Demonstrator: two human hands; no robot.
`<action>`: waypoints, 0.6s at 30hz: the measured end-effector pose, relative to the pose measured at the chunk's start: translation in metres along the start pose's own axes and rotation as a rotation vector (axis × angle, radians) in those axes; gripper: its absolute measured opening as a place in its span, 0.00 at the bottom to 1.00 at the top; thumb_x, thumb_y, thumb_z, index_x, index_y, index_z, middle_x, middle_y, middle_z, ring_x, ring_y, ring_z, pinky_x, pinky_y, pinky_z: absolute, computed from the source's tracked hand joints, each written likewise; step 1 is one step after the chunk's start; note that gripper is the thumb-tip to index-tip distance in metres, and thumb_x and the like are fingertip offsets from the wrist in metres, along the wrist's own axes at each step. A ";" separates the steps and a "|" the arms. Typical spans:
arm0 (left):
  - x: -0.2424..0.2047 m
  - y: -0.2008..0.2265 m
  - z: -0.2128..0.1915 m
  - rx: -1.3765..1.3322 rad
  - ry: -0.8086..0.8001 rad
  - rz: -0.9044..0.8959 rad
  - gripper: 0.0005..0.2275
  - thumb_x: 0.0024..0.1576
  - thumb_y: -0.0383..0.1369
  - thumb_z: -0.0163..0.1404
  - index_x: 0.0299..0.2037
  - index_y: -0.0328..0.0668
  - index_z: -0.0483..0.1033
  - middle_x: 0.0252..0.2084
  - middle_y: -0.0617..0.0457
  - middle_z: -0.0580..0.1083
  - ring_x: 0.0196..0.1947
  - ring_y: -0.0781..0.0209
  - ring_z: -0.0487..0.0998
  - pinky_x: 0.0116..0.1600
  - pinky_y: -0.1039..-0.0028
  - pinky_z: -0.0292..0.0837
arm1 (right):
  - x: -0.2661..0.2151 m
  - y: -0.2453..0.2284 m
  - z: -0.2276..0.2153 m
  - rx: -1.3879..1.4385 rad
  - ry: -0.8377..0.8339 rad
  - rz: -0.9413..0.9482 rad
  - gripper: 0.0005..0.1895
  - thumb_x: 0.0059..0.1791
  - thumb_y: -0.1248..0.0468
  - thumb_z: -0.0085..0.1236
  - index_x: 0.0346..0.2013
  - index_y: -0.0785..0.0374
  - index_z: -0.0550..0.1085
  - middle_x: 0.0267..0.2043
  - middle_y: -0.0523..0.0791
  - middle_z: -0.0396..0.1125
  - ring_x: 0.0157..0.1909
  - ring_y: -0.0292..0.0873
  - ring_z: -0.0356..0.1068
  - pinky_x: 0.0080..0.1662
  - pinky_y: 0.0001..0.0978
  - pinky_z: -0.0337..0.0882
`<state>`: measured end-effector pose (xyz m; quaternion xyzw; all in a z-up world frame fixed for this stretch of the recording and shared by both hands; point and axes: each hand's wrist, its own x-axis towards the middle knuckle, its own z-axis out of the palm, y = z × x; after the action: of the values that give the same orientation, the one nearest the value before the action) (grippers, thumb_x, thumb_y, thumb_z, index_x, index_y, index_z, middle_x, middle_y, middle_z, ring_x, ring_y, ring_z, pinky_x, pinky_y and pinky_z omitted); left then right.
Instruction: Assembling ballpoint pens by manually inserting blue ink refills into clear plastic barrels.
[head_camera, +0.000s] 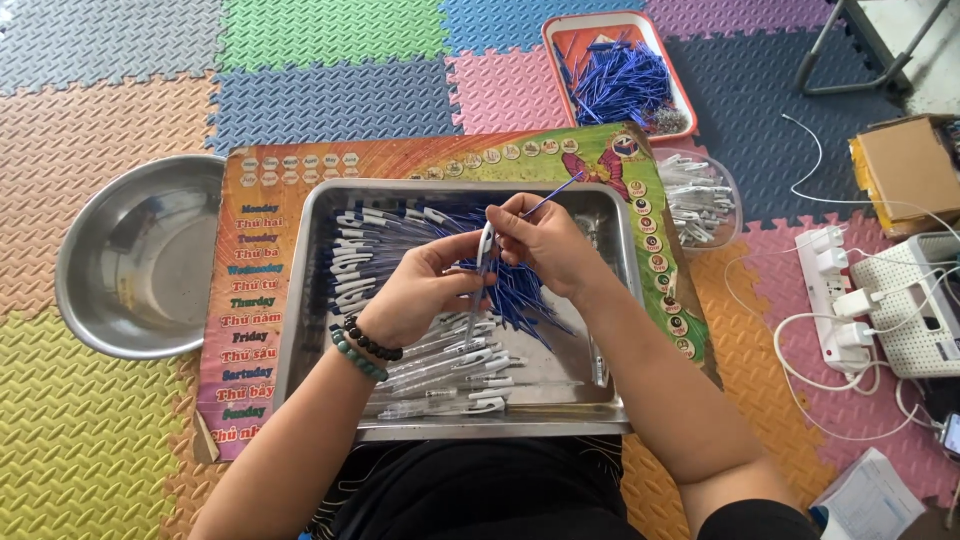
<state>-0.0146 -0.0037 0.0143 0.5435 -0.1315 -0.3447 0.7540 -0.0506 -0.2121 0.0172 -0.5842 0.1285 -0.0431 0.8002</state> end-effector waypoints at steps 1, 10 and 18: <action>0.001 -0.001 -0.002 0.001 -0.002 -0.001 0.30 0.56 0.11 0.56 0.73 0.32 0.74 0.61 0.38 0.80 0.49 0.45 0.89 0.45 0.45 0.92 | 0.002 0.001 -0.003 0.001 0.002 -0.001 0.13 0.57 0.61 0.72 0.39 0.66 0.77 0.28 0.42 0.69 0.30 0.34 0.71 0.27 0.21 0.74; 0.000 -0.006 -0.013 0.005 -0.105 -0.038 0.31 0.57 0.11 0.52 0.75 0.27 0.69 0.62 0.36 0.78 0.49 0.46 0.88 0.45 0.45 0.92 | 0.003 0.003 -0.013 0.059 -0.103 -0.026 0.09 0.60 0.63 0.65 0.49 0.67 0.80 0.35 0.44 0.72 0.37 0.36 0.76 0.38 0.24 0.82; -0.001 -0.002 -0.015 0.054 -0.149 -0.069 0.32 0.55 0.12 0.53 0.75 0.26 0.70 0.60 0.36 0.79 0.47 0.48 0.88 0.43 0.49 0.93 | 0.018 0.002 -0.029 0.277 -0.078 -0.055 0.11 0.62 0.63 0.60 0.57 0.64 0.81 0.45 0.50 0.79 0.42 0.43 0.81 0.46 0.35 0.87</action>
<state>-0.0074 0.0075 0.0071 0.5407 -0.1775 -0.4063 0.7148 -0.0405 -0.2423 0.0045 -0.4725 0.0742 -0.0597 0.8762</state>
